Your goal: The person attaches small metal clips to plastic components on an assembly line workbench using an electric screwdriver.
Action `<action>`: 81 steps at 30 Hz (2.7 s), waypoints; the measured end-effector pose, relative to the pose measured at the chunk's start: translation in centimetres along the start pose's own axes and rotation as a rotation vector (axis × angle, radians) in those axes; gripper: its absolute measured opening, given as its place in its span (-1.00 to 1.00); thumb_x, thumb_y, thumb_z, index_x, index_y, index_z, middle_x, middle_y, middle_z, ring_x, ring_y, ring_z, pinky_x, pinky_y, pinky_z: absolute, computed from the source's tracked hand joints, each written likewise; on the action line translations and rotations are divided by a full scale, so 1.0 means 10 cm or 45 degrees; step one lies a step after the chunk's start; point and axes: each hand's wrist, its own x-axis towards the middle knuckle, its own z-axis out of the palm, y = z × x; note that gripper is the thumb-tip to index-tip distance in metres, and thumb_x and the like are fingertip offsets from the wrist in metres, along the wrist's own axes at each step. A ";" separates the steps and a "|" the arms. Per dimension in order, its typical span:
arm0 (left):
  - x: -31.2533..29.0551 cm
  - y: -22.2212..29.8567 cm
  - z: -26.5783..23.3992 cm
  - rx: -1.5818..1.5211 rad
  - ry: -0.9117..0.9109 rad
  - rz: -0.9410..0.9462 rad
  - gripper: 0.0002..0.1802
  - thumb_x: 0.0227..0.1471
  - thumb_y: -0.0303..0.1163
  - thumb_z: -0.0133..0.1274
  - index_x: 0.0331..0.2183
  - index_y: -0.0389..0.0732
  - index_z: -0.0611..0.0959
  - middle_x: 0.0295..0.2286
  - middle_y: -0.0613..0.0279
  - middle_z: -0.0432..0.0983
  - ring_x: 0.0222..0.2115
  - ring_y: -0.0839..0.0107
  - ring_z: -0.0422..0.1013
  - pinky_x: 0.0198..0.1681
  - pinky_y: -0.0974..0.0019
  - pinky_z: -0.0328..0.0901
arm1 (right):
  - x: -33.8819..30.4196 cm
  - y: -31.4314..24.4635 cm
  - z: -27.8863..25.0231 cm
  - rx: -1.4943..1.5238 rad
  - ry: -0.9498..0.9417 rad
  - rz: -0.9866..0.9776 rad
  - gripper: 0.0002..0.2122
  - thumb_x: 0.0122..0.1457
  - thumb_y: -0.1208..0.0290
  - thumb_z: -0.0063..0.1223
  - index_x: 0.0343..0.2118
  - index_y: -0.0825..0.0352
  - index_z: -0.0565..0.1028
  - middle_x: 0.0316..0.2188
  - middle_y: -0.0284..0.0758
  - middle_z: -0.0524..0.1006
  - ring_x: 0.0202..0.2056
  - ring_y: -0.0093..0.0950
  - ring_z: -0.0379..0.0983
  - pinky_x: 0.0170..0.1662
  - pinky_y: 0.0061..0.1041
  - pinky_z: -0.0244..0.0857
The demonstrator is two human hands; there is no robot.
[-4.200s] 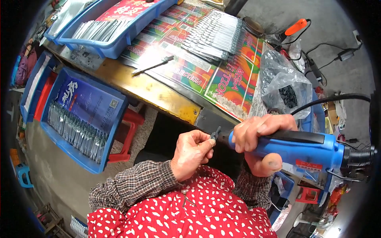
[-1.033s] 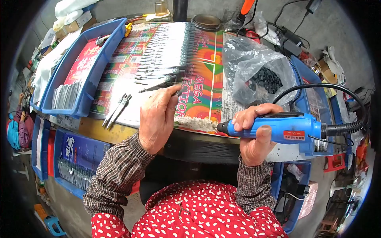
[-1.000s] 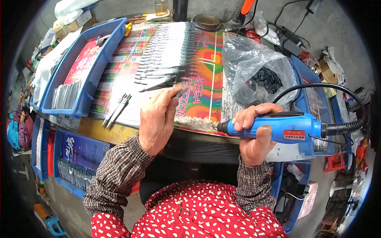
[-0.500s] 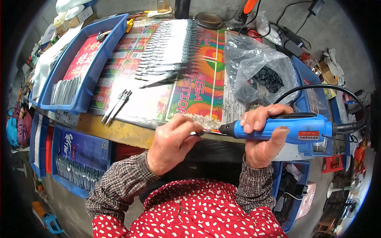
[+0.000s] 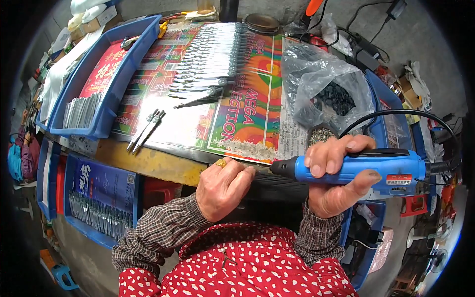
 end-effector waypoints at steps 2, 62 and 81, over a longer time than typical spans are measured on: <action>0.00 0.00 0.00 -0.007 0.036 0.015 -0.71 -0.40 -0.64 0.17 -0.47 -0.31 0.49 -0.58 0.17 0.39 -0.61 0.29 0.36 -0.60 0.32 0.25 | 0.00 0.00 0.01 0.019 -0.021 -0.027 -0.49 -0.01 -0.10 0.02 -0.29 0.28 0.18 -0.65 -0.36 0.32 -0.64 -0.53 0.29 -0.49 -0.47 0.24; -0.02 -0.02 0.00 0.130 -0.015 0.267 -0.69 -0.36 -0.55 0.05 -0.39 -0.35 0.53 -0.48 0.17 0.39 -0.50 0.35 0.36 -0.51 0.36 0.27 | -0.05 -0.05 -0.05 0.101 -0.032 -0.001 -0.54 -0.04 0.08 0.14 -0.28 0.30 0.20 -0.64 -0.34 0.32 -0.62 -0.51 0.29 -0.48 -0.45 0.26; -0.03 -0.01 -0.01 0.138 0.051 0.332 -0.72 -0.35 -0.58 0.11 -0.41 -0.39 0.52 -0.48 0.12 0.40 -0.52 0.32 0.37 -0.56 0.35 0.26 | -0.04 -0.07 -0.02 -0.031 0.011 0.028 -0.52 -0.03 -0.11 0.03 -0.31 0.24 0.24 -0.68 -0.43 0.26 -0.67 -0.55 0.24 -0.50 -0.46 0.19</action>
